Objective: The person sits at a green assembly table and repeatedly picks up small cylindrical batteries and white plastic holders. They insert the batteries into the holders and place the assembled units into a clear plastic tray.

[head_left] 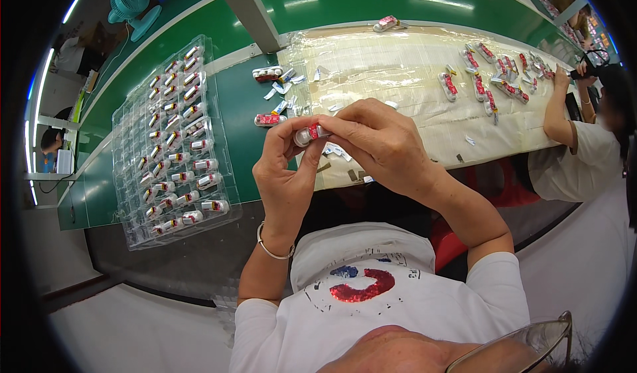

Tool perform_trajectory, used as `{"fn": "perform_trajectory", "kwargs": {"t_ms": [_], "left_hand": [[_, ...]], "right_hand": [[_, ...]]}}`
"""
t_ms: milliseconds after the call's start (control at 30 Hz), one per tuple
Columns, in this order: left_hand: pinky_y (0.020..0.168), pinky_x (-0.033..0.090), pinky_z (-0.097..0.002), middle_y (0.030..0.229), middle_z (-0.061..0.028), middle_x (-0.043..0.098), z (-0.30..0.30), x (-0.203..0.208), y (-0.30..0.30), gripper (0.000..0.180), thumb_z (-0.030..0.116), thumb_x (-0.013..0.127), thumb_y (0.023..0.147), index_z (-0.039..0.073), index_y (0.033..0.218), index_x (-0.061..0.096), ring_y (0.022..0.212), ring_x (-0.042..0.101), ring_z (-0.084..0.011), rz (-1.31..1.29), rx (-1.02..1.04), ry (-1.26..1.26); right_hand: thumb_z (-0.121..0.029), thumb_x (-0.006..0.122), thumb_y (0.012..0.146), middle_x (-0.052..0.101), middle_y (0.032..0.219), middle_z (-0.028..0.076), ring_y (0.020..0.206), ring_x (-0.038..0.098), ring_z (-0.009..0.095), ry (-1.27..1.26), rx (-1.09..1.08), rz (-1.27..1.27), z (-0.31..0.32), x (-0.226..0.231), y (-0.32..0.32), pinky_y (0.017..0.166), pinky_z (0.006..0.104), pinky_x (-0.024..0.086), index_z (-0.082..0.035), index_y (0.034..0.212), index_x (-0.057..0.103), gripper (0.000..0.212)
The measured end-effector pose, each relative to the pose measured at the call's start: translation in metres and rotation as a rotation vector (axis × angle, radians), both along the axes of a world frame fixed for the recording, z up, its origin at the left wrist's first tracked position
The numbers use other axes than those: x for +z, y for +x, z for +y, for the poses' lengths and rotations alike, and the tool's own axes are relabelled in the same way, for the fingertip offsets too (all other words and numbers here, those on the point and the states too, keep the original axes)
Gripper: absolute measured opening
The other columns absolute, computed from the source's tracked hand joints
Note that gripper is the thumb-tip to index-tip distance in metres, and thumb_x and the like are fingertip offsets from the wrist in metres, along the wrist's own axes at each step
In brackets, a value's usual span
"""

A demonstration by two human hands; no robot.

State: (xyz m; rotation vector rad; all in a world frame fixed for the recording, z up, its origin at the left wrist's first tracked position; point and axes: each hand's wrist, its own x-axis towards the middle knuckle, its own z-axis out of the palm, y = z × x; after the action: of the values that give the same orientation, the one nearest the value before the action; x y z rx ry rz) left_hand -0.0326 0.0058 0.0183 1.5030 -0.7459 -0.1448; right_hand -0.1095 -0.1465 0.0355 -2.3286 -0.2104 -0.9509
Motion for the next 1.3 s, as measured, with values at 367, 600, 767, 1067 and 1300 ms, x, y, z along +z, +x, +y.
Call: {"fn": "perform_trajectory", "kwargs": {"t_ms": [367,600,767,1067,1300], "left_hand": [[0.085,0.055,-0.0269,0.106,-0.0118,0.068,0.004,0.001,0.003,0.025,-0.001,0.069,0.085,-0.003,0.108,0.058,0.096,0.067,-0.0154,0.038,-0.056,-0.016],[0.083,0.055,-0.0263,0.105,-0.0117,0.069,0.005,0.001,0.001,0.024,0.001,0.067,0.088,-0.003,0.110,0.058,0.095,0.067,-0.0148,0.020,-0.069,-0.022],[0.081,0.055,-0.0251,0.106,-0.0122,0.069,0.005,0.002,0.000,0.023,0.003,0.066,0.089,-0.003,0.110,0.059,0.094,0.067,-0.0141,0.021,-0.069,-0.030],[0.083,0.055,-0.0254,0.109,-0.0133,0.067,0.006,0.004,-0.004,0.024,-0.002,0.066,0.088,-0.004,0.111,0.058,0.097,0.066,-0.0146,0.036,-0.074,-0.090],[0.088,0.054,-0.0266,0.110,-0.0145,0.066,0.011,0.008,-0.004,0.025,-0.004,0.066,0.087,-0.004,0.111,0.058,0.100,0.064,-0.0156,0.089,-0.084,-0.098]], "right_hand": [[-0.006,0.071,0.080,0.064,0.085,0.008,0.074,0.062,0.022,0.176,0.103,0.008,-0.004,-0.003,0.001,0.061,0.0304,0.051,-0.009,0.109,0.070,0.029],[-0.007,0.070,0.081,0.063,0.083,0.007,0.072,0.061,0.020,0.196,0.129,0.026,-0.005,-0.003,0.000,0.059,0.0298,0.051,-0.011,0.110,0.071,0.029],[-0.007,0.071,0.081,0.062,0.081,0.007,0.071,0.061,0.020,0.206,0.121,0.031,-0.004,-0.003,-0.002,0.058,0.0296,0.051,-0.011,0.109,0.071,0.029],[-0.006,0.072,0.079,0.062,0.082,0.006,0.073,0.061,0.021,0.196,0.091,0.049,0.000,0.002,-0.006,0.059,0.0307,0.050,-0.014,0.108,0.071,0.030],[-0.006,0.073,0.075,0.063,0.090,0.003,0.084,0.062,0.021,0.038,0.038,0.044,0.001,0.007,-0.006,0.064,0.0309,0.053,-0.016,0.107,0.071,0.033]]}}
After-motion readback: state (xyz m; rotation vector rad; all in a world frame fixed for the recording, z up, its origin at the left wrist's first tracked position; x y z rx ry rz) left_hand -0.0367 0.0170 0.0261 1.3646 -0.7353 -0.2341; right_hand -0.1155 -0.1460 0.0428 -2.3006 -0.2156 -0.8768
